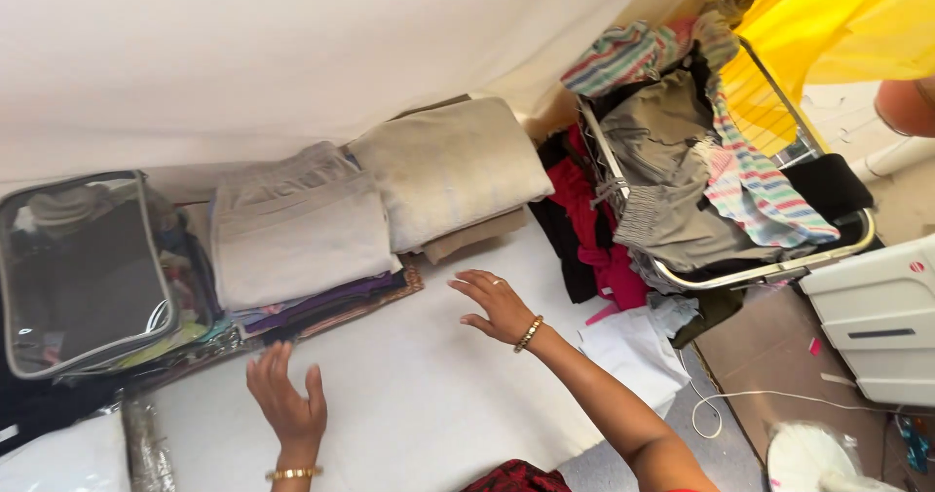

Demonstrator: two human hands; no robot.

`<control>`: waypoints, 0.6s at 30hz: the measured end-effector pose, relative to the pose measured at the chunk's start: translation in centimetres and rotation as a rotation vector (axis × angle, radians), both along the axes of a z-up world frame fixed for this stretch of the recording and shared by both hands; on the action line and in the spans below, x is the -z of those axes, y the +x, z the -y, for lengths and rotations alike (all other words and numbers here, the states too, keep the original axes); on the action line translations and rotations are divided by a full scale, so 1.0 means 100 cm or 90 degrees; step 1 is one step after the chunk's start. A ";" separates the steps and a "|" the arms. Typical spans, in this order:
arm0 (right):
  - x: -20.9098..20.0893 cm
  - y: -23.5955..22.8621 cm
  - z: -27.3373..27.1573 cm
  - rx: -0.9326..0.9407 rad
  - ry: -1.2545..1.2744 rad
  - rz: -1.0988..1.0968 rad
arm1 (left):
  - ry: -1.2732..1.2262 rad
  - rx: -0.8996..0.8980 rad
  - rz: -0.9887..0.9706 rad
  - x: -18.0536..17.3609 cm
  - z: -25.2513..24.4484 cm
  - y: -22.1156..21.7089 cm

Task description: The person is folding various pieces of clothing and placing them into organized stacks.

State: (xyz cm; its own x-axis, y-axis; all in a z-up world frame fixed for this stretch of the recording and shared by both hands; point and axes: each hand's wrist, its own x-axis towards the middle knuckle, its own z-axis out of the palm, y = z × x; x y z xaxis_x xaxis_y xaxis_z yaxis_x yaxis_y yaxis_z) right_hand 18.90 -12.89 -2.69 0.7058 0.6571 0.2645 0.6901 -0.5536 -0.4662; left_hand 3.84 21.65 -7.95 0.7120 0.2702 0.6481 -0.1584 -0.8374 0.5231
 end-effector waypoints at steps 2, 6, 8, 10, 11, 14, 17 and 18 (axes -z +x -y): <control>-0.001 -0.012 0.049 0.028 -0.036 -0.043 | -0.027 -0.043 -0.159 0.024 0.029 -0.043; -0.046 0.010 0.148 0.145 0.018 0.039 | -0.113 -0.071 -0.286 0.044 0.101 -0.072; -0.106 0.022 0.173 0.299 -0.096 0.199 | -0.097 0.004 -0.305 0.041 0.133 -0.071; -0.124 0.029 0.180 0.372 -0.194 0.210 | -0.097 0.035 -0.290 0.018 0.161 -0.061; -0.132 0.031 0.184 0.449 -0.297 0.217 | -0.096 0.072 -0.279 0.007 0.174 -0.057; -0.073 0.055 0.231 0.487 -0.182 0.195 | -0.062 0.119 -0.220 -0.012 0.200 -0.045; -0.040 0.073 0.265 0.563 -0.129 0.093 | -0.047 0.135 -0.181 -0.038 0.217 -0.043; -0.049 0.072 0.269 0.558 -0.126 0.093 | -0.045 0.129 -0.181 -0.042 0.223 -0.044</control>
State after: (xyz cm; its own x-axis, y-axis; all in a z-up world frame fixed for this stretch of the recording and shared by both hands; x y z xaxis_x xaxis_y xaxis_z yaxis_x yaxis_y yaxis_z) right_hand 26.14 -39.83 2.20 0.9423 -0.0560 0.3300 0.0295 -0.9682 -0.2484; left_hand -0.51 -0.61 -3.76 0.9053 0.1417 0.4005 -0.1574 -0.7637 0.6261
